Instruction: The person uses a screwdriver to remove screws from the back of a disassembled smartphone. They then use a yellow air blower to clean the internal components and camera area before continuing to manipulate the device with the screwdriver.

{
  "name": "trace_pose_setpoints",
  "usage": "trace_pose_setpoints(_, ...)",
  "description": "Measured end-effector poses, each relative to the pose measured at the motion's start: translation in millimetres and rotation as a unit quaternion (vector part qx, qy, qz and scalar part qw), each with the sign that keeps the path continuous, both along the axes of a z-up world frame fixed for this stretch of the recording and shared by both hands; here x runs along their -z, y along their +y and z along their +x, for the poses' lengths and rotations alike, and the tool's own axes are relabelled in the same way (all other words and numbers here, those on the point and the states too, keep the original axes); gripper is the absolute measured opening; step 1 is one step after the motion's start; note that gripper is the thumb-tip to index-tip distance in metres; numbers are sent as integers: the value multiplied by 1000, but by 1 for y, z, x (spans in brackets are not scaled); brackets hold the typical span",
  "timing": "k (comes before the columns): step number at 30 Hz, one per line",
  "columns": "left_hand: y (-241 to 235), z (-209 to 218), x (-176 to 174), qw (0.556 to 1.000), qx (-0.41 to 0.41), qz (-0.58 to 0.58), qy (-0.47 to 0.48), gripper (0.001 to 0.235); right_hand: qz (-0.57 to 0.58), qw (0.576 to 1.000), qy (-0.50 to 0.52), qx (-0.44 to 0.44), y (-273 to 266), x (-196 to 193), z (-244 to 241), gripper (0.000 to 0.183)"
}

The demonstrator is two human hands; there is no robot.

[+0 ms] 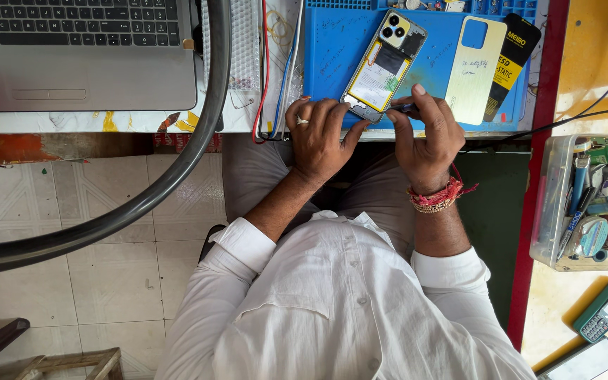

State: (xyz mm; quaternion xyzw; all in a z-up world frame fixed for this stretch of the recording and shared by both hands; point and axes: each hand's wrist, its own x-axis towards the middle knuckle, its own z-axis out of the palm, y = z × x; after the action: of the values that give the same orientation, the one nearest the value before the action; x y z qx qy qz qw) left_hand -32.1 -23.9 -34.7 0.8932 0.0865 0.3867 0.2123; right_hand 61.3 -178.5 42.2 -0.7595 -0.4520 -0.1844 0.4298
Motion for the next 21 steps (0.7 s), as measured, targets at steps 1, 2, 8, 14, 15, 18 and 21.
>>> trace_pose_setpoints(1, 0, 0, 0, 1000, 0, 1, 0, 46, 0, 1000, -7, 3, 1, 0, 0, 55)
trace_pose_setpoints(2, 0, 0, 0, 1000, 0, 2, -1, 46, 0, 1000, -14, 7, 1, -1, 1, 55)
trace_pose_setpoints(8, 1, -1, -2, 1000, 2, -1, 2, 45, -1, 1000, -13, 6, 3, -2, 1, 55)
trace_pose_setpoints(14, 1, -1, -4, 1000, 6, -5, 1, 44, -40, 998, -38, 9, 2, -7, 4, 56)
trace_pose_setpoints(15, 1, -1, -4, 1000, 6, -7, 2, 43, -50, 997, -48, 18, 3, -8, 3, 56)
trace_pose_setpoints(18, 1, -1, -4, 1000, 1, -3, -3, 41, -34, 997, -65, 22, 8, -13, 1, 65)
trace_pose_setpoints(21, 1, -1, -4, 1000, 4, -9, 1, 42, -17, 995, -78, 55, 14, -19, -3, 51)
